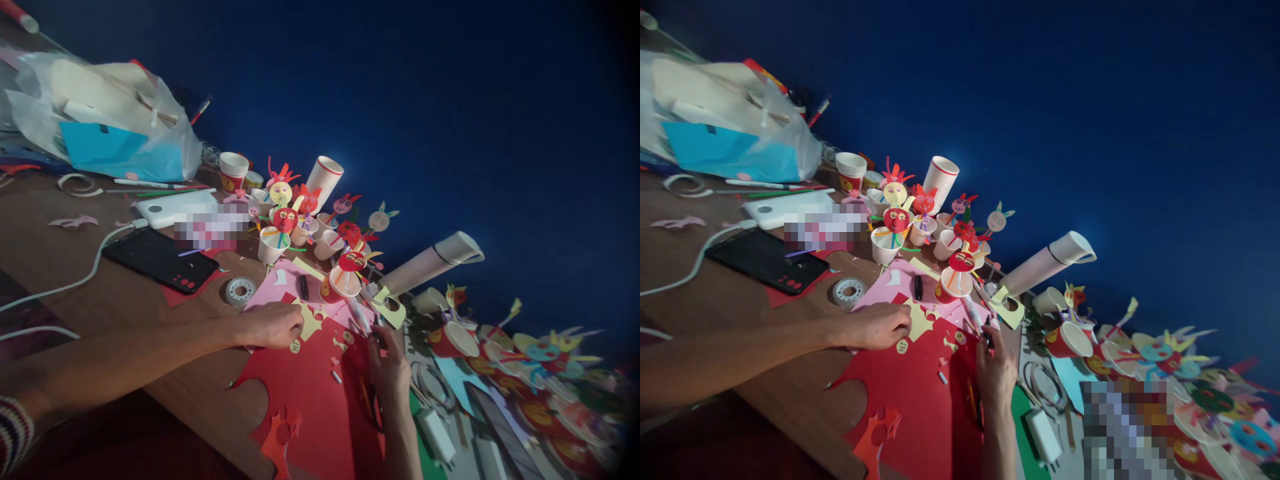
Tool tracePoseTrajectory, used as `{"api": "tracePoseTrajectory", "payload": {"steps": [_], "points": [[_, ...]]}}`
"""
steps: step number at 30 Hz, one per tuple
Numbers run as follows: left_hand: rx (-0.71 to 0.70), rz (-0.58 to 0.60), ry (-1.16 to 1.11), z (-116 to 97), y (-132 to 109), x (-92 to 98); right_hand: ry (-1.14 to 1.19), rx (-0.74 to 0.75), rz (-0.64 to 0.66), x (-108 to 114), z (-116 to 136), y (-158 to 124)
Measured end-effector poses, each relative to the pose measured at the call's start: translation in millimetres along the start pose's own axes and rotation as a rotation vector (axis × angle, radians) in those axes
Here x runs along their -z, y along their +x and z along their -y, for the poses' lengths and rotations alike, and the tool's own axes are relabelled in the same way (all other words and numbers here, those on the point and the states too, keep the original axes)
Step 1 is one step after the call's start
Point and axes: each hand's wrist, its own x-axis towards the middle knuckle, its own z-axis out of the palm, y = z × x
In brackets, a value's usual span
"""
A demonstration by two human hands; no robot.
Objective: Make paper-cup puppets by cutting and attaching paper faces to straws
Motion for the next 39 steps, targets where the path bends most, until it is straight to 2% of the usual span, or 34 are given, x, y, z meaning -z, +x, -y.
{"api": "tracePoseTrajectory", "payload": {"steps": [2,5,10,13,18,24,30,35,39], "points": [[-0.004,-0.012,0.007,-1,-2,0.8,-0.172,0.104,-0.001,-2,2,-2],[-0.026,-0.029,0.005,-1,-5,1.2,-0.278,0.232,-0.036,-5,4,-5],[-0.044,-0.034,-0.001,-2,-6,2.6,-0.333,0.269,-0.172,-8,10,-6],[-0.053,-0.029,-0.005,-1,-6,2.8,-0.251,0.337,-0.207,-13,20,-10],[-0.029,-0.046,0.012,0,-6,-0.3,-0.126,0.484,-0.113,-24,42,-24],[-0.048,-0.042,0.045,-2,-6,1.1,-0.041,0.537,-0.06,-24,62,-38],[-0.053,-0.078,0.098,-7,-8,2.8,-0.002,0.601,-0.118,-28,62,-39],[-0.028,-0.071,0.067,4,-5,-3.0,0.058,0.657,-0.121,-32,58,-39],[-0.072,-0.069,-0.007,9,-4,-0.5,0.165,0.571,-0.068,-35,66,-45]]}}
